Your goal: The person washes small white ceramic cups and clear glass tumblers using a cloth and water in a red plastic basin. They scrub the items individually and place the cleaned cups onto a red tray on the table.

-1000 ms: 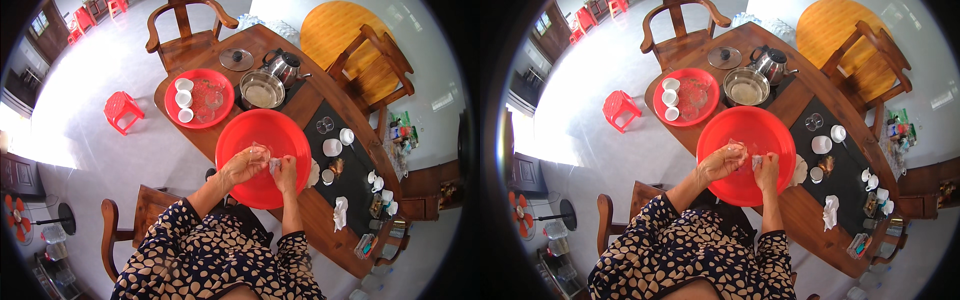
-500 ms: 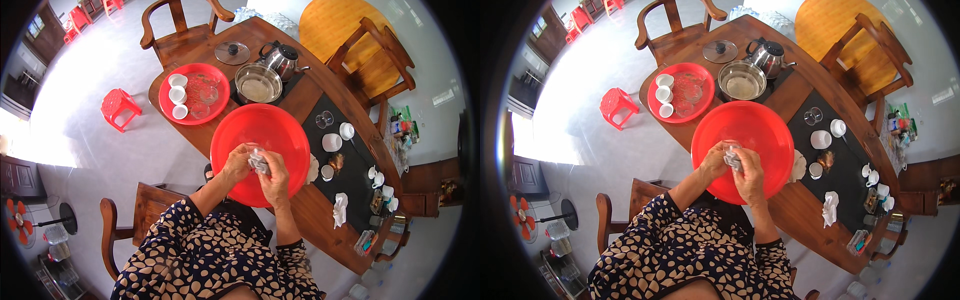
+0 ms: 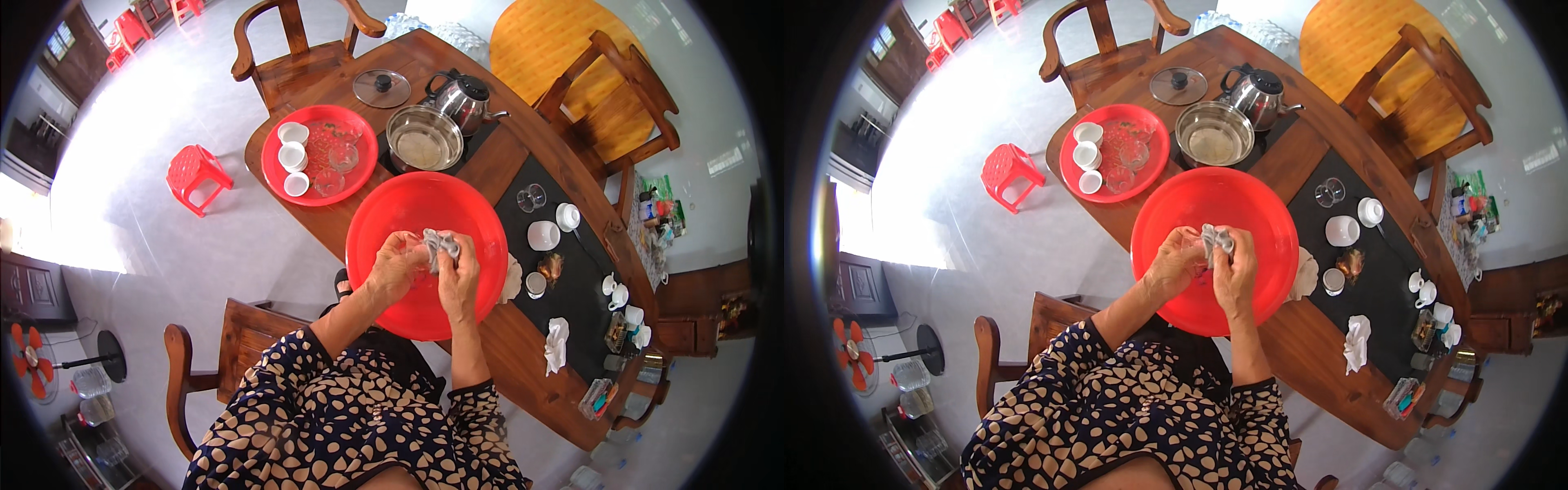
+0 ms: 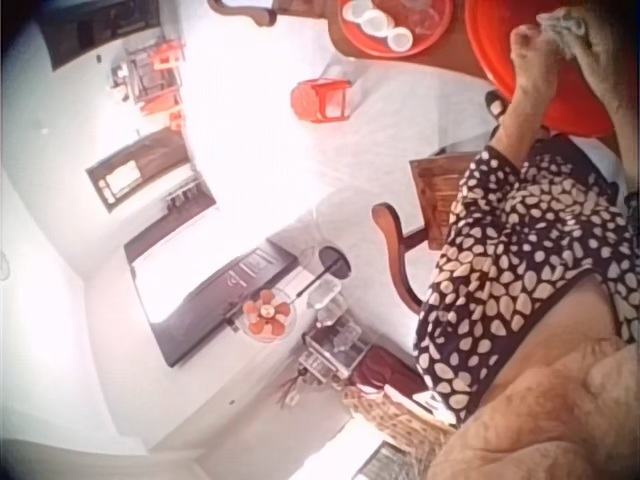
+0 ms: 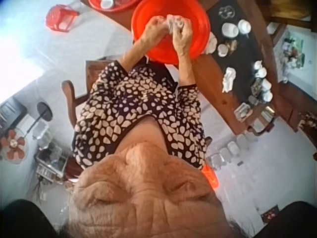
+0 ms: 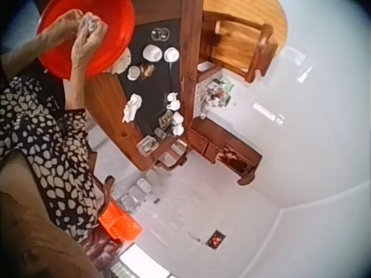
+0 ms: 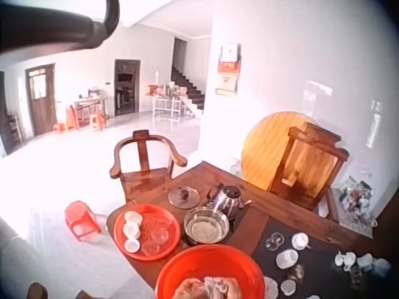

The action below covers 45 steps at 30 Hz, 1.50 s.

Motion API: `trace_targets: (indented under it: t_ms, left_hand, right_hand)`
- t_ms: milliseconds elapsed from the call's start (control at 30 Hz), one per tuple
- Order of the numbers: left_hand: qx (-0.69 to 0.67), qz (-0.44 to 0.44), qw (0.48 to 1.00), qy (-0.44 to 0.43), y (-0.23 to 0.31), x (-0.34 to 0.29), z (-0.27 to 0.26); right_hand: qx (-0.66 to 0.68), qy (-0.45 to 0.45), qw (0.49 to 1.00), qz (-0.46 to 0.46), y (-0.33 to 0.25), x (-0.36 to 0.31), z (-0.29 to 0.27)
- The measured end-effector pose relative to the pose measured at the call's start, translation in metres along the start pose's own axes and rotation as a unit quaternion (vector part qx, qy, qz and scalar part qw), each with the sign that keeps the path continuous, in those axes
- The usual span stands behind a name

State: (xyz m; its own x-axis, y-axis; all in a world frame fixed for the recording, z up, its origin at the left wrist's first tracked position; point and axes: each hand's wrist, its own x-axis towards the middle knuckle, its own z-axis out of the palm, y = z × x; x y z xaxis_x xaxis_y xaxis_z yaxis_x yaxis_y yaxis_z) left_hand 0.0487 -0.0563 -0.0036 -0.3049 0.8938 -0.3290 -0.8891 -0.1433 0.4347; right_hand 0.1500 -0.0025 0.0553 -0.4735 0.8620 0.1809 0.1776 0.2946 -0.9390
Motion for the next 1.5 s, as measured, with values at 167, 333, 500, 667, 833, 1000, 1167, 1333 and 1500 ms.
trace_targets:
  t_ms: [167, 333, 500, 667, 833, 1000, 1167, 1333, 1500]
  left_hand:
    - [-0.036, -0.034, 0.998, 0.025, 0.005, -0.002, 0.002]
    - [-0.048, -0.093, 0.994, -0.025, 0.01, -0.006, 0.003]
    - [-0.014, -0.071, 0.997, -0.013, 0.017, -0.013, 0.023]
    - [0.031, -0.075, 0.995, -0.054, 0.01, -0.005, -0.002]
    - [0.086, -0.043, 0.995, -0.026, 0.012, 0.0, -0.015]
    - [0.129, -0.038, 0.99, 0.046, 0.016, -0.008, -0.013]
    - [0.245, 0.025, 0.968, -0.052, 0.004, -0.004, -0.026]
    - [0.154, -0.035, 0.982, -0.108, 0.012, -0.012, -0.003]
    - [0.138, -0.068, 0.976, -0.155, 0.022, -0.021, 0.012]
  right_hand:
    - [0.008, 0.065, 0.996, -0.056, 0.001, -0.027, 0.017]
    - [0.063, 0.096, 0.993, 0.026, 0.015, -0.019, 0.014]
    - [0.045, 0.086, 0.995, 0.035, 0.029, -0.024, 0.013]
    - [-0.018, 0.08, 0.997, -0.012, 0.055, -0.027, 0.012]
    - [-0.261, 0.017, 0.965, 0.01, 0.072, -0.037, -0.003]
    - [-0.188, -0.057, 0.98, 0.043, 0.088, -0.034, -0.014]
    - [-0.002, -0.061, 0.998, -0.033, 0.002, -0.024, -0.006]
    - [-0.075, -0.042, 0.991, -0.105, 0.001, -0.009, -0.003]
    - [0.076, -0.063, 0.994, 0.047, -0.003, 0.013, -0.011]
